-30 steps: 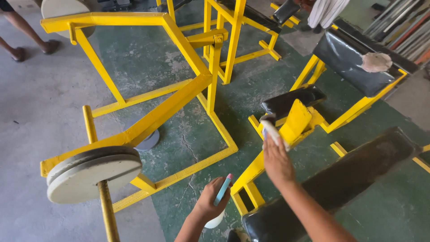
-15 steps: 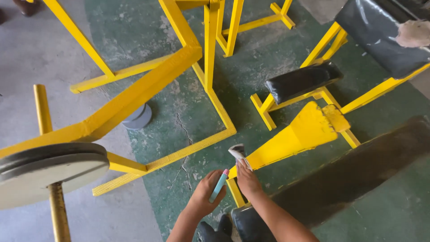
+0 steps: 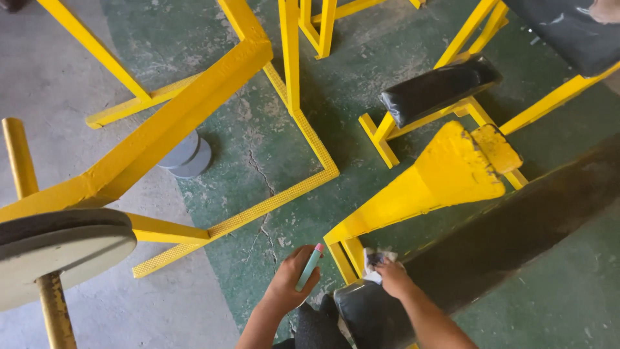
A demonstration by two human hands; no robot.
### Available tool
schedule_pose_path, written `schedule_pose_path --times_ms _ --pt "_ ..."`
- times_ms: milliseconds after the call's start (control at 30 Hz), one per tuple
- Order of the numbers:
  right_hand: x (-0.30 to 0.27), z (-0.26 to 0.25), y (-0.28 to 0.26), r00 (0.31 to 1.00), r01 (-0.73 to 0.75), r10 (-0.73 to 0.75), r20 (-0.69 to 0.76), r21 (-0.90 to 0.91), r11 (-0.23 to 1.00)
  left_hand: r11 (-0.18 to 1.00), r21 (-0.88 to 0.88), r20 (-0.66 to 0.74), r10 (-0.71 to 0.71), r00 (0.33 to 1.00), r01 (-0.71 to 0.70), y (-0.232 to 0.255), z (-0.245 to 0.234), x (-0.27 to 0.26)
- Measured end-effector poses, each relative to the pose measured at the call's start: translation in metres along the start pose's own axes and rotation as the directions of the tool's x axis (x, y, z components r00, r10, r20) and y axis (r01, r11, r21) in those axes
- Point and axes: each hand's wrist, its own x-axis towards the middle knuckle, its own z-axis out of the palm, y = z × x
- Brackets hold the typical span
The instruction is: The recorder is cleaning and sanitizing various yellow gym machines and padded benches using a spray bottle and a cloth.
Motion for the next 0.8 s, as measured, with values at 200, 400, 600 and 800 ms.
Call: schedule_pose_path --times_ms 200,400,600,800 --pt "0.011 -0.062 -0.008 0.928 -0.307 0.357 0.107 0.763 0.568 0.996 0.009 0.035 0.085 0.996 -0.086 -0.011 0.023 0.018" --pt "0.081 -0.004 -0.072 0.842 -0.256 0.532 -0.091 0.801 0.541 0.994 -0.033 0.073 0.103 0.992 -0.101 -0.026 0.044 0.028" --pt "0.064 0.039 -0.082 0.858 -0.064 0.145 -0.492 0.178 0.982 0.998 0.032 0.129 0.057 0.99 -0.061 -0.05 0.053 0.016" --pt "0.009 -0.015 -0.061 0.88 0.252 -0.22 -0.42 0.021 0.968 0.998 0.065 0.169 0.006 0.986 -0.017 -0.044 0.049 -0.005"
